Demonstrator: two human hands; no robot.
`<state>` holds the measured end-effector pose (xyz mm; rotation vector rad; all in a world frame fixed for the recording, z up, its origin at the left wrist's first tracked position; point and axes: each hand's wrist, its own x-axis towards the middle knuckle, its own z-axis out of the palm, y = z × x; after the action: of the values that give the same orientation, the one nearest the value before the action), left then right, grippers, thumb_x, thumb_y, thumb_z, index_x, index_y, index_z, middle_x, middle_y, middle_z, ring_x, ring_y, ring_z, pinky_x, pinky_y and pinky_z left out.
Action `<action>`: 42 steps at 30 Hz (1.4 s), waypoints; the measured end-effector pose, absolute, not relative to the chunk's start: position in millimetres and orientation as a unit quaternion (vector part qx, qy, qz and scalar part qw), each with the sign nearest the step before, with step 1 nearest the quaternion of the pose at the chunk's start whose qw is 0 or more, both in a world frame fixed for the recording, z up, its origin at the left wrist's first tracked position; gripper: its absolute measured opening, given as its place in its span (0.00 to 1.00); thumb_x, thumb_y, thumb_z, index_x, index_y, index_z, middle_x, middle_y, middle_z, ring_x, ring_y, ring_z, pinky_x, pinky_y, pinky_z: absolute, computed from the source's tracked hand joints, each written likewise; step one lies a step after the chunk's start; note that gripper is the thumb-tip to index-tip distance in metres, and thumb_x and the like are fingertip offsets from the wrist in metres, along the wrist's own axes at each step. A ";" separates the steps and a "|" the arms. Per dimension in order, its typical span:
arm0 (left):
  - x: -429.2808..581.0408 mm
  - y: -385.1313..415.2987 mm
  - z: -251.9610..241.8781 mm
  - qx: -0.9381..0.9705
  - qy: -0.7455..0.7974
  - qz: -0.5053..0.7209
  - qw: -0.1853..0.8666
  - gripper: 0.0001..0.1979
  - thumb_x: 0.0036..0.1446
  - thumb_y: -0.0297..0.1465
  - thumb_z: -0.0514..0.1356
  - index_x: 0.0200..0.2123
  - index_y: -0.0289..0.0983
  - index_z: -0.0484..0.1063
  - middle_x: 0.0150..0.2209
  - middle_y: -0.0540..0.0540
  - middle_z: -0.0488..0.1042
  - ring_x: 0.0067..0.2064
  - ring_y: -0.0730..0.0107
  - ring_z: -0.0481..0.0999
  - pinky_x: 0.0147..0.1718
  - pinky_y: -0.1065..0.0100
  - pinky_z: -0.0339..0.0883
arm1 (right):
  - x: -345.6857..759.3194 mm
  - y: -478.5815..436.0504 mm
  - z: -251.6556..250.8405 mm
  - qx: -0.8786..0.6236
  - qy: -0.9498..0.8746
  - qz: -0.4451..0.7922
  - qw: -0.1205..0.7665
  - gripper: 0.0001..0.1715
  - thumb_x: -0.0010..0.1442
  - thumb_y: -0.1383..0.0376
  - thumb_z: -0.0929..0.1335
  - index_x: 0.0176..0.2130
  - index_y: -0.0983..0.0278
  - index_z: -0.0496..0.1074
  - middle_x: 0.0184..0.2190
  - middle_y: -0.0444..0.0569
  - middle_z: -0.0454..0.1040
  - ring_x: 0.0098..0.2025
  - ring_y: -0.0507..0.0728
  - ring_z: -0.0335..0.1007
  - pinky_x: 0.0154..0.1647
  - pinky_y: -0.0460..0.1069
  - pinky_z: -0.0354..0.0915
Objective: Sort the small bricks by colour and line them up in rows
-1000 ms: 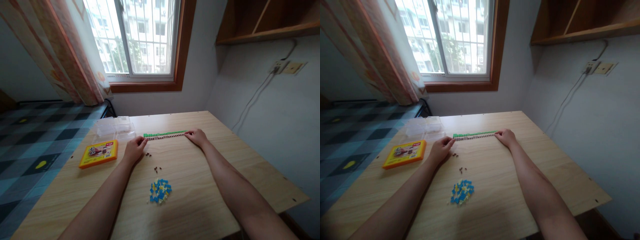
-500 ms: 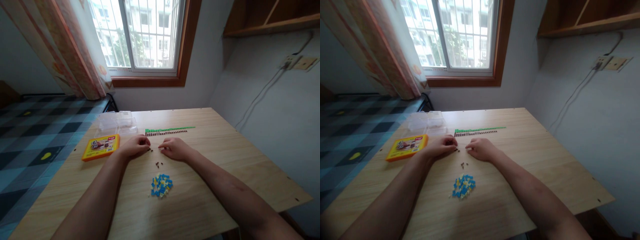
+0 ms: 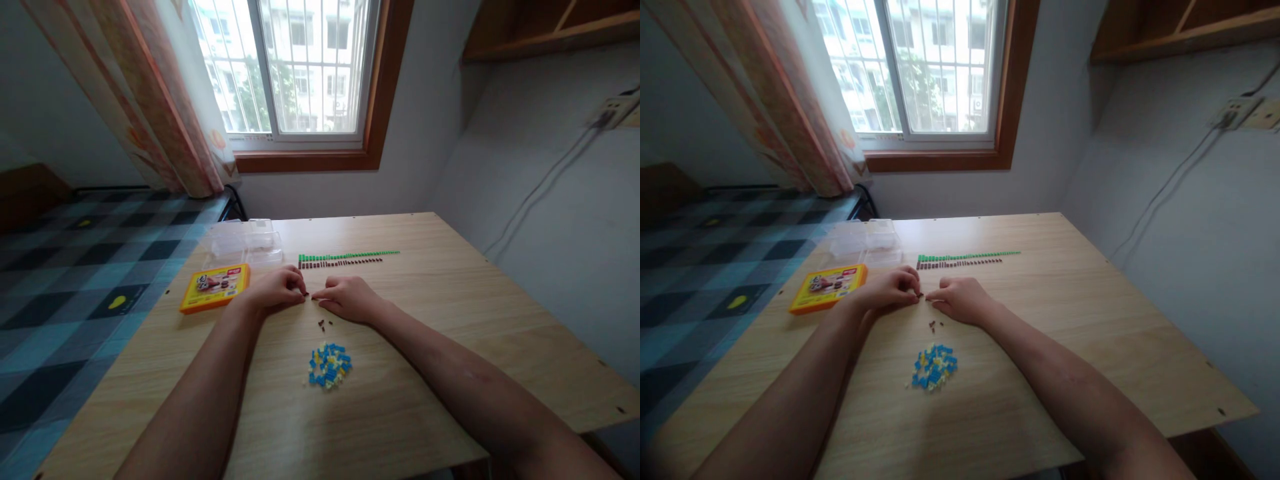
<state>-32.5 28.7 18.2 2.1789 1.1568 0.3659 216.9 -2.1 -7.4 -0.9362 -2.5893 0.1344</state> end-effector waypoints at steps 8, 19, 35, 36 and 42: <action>-33.0 28.9 19.1 0.829 0.456 0.116 0.303 0.11 0.46 0.36 0.64 0.32 0.36 0.79 0.42 0.45 0.71 0.40 0.64 0.71 0.40 0.66 0.66 | 227.0 2.8 -6.3 -0.347 -0.911 0.069 0.212 0.09 0.64 0.63 0.69 0.38 0.58 0.81 0.37 0.46 0.80 0.35 0.53 0.72 0.36 0.47 0.58; -31.1 28.1 18.8 0.828 0.455 0.125 0.303 0.10 0.46 0.34 0.64 0.32 0.37 0.81 0.41 0.44 0.73 0.41 0.64 0.74 0.43 0.66 0.68 | 245.7 11.8 -10.8 -0.386 -0.882 0.086 0.257 0.10 0.61 0.68 0.68 0.40 0.60 0.80 0.38 0.46 0.79 0.35 0.53 0.73 0.38 0.47 0.62; -30.6 26.1 18.7 0.828 0.438 0.158 0.313 0.10 0.51 0.35 0.61 0.31 0.37 0.80 0.40 0.44 0.75 0.41 0.64 0.75 0.43 0.66 0.68 | 233.7 4.8 -8.4 -0.391 -0.894 0.070 0.209 0.09 0.64 0.61 0.69 0.37 0.58 0.81 0.36 0.45 0.80 0.35 0.53 0.73 0.35 0.47 0.59; -31.3 26.0 19.3 0.821 0.444 0.158 0.323 0.10 0.51 0.35 0.61 0.31 0.36 0.79 0.39 0.44 0.75 0.40 0.65 0.75 0.41 0.67 0.68 | 234.3 5.3 -8.8 -0.390 -0.893 0.075 0.211 0.09 0.64 0.61 0.69 0.38 0.58 0.82 0.36 0.45 0.81 0.35 0.53 0.74 0.35 0.47 0.60; -33.8 27.5 17.9 0.773 0.502 0.163 0.352 0.10 0.49 0.34 0.58 0.32 0.35 0.74 0.31 0.47 0.74 0.33 0.67 0.71 0.31 0.68 0.62 | 235.4 7.7 -12.8 -0.379 -0.891 0.101 0.230 0.09 0.64 0.62 0.69 0.40 0.57 0.82 0.37 0.45 0.81 0.35 0.53 0.74 0.37 0.47 0.62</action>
<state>-33.8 27.5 17.9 2.0004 1.2986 0.4213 235.4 7.7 -12.8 -1.0435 -2.4501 0.2767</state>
